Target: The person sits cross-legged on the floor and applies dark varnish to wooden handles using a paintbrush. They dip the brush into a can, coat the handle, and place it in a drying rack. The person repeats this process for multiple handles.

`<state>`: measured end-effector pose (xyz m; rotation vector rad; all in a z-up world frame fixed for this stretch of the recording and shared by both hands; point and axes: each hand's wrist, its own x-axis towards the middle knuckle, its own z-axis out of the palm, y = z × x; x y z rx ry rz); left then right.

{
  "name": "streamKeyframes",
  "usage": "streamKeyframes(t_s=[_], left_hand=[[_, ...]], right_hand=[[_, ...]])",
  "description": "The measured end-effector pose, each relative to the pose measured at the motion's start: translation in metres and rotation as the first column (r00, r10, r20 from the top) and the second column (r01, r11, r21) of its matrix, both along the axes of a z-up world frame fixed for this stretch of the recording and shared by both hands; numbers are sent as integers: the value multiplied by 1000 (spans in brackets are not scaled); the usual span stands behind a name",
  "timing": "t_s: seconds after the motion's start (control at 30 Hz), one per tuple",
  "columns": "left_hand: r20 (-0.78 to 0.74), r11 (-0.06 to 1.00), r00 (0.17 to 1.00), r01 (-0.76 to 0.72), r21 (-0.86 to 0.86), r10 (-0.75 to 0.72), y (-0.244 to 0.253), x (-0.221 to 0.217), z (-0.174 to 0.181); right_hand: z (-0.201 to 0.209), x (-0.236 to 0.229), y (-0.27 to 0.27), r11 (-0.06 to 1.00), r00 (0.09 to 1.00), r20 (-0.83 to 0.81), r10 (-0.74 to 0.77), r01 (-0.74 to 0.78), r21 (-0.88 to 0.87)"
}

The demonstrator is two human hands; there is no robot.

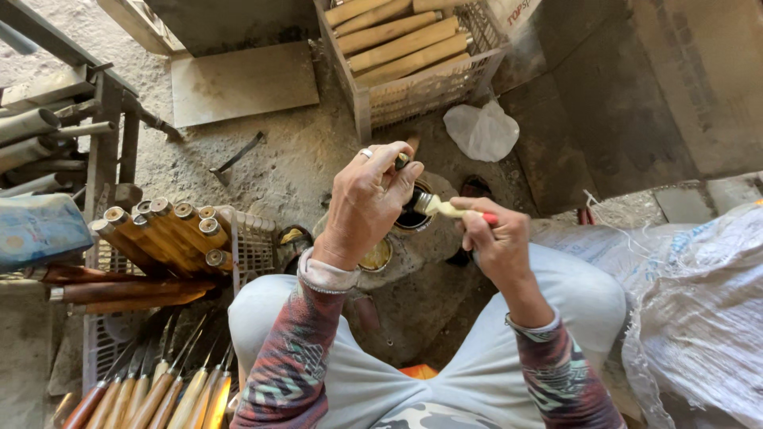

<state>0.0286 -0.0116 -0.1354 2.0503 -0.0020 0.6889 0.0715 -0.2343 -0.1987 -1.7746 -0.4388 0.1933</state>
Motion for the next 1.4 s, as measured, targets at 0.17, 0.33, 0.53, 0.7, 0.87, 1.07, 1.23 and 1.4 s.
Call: streamKeyframes(t_s=[0.17, 0.33, 0.53, 0.7, 0.87, 1.07, 1.23, 1.4], left_hand=[[-17, 1000, 1000, 21, -8, -21, -5, 1, 2], [-18, 999, 999, 46, 27, -45, -8, 2, 2], [0, 998, 999, 36, 42, -36, -6, 1, 1], [47, 996, 999, -8, 88, 4, -7, 6, -6], [50, 997, 998, -35, 61, 32, -7, 12, -9], [33, 996, 998, -53, 74, 51, -2, 12, -8], [26, 997, 999, -27, 67, 26, 4, 8, -1], [38, 999, 998, -45, 3, 45, 2, 5, 4]], right_hand=[[41, -4, -10, 994, 1000, 24, 14, -17, 107], [63, -5, -20, 990, 994, 111, -11, -5, 141], [63, -9, -40, 980, 992, 114, -58, 35, 194], [16, -11, -23, 998, 998, 29, -49, 48, 30], [-37, -6, 7, 978, 997, 75, -20, 35, -208], [-90, 10, 32, 959, 954, 297, 36, 51, -280], [-119, 14, 51, 928, 978, 207, -3, 79, -364], [-103, 5, 36, 964, 960, 279, 10, 65, -258]])
